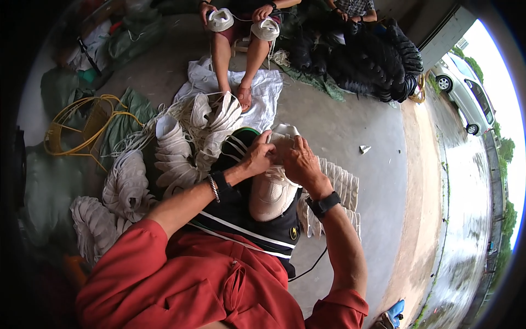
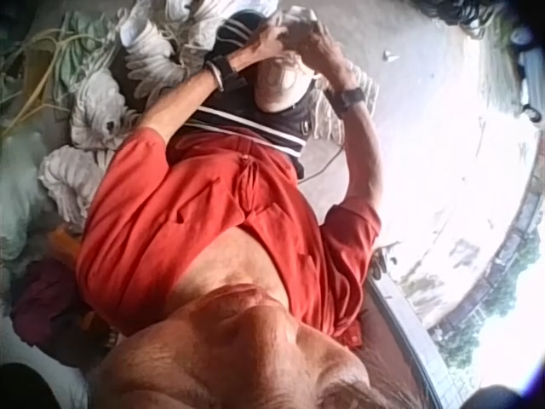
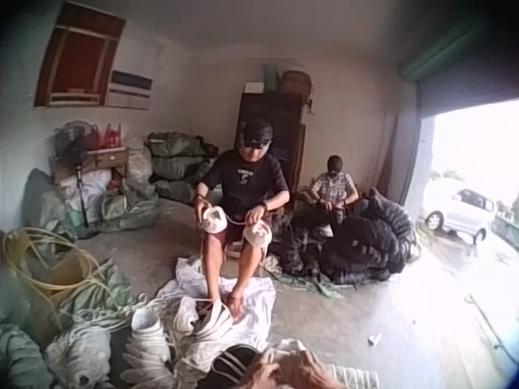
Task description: Lacing and preparing multiple pairs of shoes in a workshop setting.
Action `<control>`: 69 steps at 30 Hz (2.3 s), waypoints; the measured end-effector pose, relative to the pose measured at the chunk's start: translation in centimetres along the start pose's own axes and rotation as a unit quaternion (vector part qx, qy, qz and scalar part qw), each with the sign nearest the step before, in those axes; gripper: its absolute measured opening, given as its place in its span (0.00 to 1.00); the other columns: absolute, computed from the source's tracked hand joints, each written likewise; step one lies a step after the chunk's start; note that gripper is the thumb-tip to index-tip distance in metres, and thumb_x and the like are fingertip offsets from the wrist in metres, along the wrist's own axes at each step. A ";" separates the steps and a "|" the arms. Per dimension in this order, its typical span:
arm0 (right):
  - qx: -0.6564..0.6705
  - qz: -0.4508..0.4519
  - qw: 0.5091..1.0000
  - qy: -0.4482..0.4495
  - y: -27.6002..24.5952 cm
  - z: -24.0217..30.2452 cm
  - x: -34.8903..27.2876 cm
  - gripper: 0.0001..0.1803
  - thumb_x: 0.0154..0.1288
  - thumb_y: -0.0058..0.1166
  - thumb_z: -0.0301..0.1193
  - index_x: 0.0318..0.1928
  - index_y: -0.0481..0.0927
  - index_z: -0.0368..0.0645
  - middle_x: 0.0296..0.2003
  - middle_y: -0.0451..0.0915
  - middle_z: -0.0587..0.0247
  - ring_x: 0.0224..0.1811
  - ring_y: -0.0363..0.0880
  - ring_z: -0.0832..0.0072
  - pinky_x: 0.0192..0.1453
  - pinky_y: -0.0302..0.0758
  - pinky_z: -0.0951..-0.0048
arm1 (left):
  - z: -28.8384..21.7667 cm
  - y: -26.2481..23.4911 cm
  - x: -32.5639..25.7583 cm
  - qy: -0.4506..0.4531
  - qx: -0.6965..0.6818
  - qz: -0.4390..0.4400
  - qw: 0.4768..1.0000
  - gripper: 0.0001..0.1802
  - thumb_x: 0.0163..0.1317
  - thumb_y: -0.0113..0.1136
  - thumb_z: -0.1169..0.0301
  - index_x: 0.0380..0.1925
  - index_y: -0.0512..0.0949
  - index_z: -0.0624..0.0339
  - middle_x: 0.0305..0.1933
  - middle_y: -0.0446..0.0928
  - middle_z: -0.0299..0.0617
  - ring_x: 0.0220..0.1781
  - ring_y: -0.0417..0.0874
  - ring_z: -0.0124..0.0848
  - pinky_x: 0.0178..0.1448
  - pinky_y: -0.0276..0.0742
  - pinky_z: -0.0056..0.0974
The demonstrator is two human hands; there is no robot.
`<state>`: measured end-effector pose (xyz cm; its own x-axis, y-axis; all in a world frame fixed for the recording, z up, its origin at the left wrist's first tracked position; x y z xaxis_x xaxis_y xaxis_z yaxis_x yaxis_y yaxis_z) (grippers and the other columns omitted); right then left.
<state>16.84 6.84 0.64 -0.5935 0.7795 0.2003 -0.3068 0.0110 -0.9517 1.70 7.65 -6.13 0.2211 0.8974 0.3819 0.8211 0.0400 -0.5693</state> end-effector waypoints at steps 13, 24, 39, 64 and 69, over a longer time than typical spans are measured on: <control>0.714 -0.184 0.608 0.294 -2.3 0.0 -3.4 0.09 0.66 0.44 0.35 0.37 0.71 0.44 0.38 0.78 0.56 0.30 0.76 0.73 0.30 0.71 0.76 | 0.3 -6.4 -0.7 0.075 0.021 0.054 0.996 0.06 0.48 0.59 0.71 0.25 0.75 0.61 0.28 0.72 0.43 0.36 0.74 0.40 0.41 0.68 0.40; 0.782 -0.313 0.466 0.269 -7.8 -14.2 -13.3 0.09 0.66 0.40 0.29 0.26 0.67 0.47 0.15 0.63 0.74 0.16 0.60 0.86 0.19 0.59 0.84 | 1.0 -4.4 0.3 -0.009 -0.112 0.066 0.991 0.05 0.42 0.55 0.73 0.20 0.73 0.64 0.21 0.73 0.46 0.24 0.75 0.39 0.29 0.69 0.38; 0.690 -0.469 0.472 0.284 -6.8 -25.6 -34.7 0.07 0.64 0.47 0.31 0.37 0.69 0.39 0.28 0.70 0.66 0.29 0.68 0.79 0.34 0.71 0.81 | 22.5 -21.2 -7.9 -0.308 0.202 -0.096 0.925 0.08 0.36 0.53 0.78 0.22 0.72 0.59 0.27 0.72 0.51 0.30 0.74 0.46 0.32 0.68 0.45; 0.115 -0.012 0.993 -0.026 -1.4 1.7 -1.2 0.03 0.57 0.45 0.24 0.28 0.69 0.38 0.27 0.69 0.53 0.30 0.70 0.55 0.34 0.68 0.61 | -1.4 -5.3 -1.0 0.182 0.078 0.037 0.979 0.04 0.46 0.52 0.77 0.22 0.68 0.62 0.22 0.71 0.48 0.28 0.76 0.46 0.32 0.71 0.44; 0.133 0.000 0.991 0.034 -0.3 0.5 -1.3 0.06 0.58 0.44 0.27 0.28 0.69 0.37 0.25 0.68 0.52 0.29 0.70 0.56 0.34 0.67 0.61 | -2.0 -5.3 -0.8 0.234 0.126 0.056 0.962 0.04 0.43 0.51 0.77 0.22 0.69 0.62 0.22 0.73 0.48 0.27 0.78 0.45 0.32 0.74 0.42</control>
<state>17.34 5.55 0.81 -0.5447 0.8202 0.1748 -0.4964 -0.1473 -0.8555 -1.80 5.85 -1.93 0.5618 0.6083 0.5607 0.6378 0.1133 -0.7619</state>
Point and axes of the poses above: each hand's wrist, its own x-axis towards the middle knuckle, its own y-axis out of the palm, z = x × y, the point moved 1 cm from there along x, towards the middle knuckle
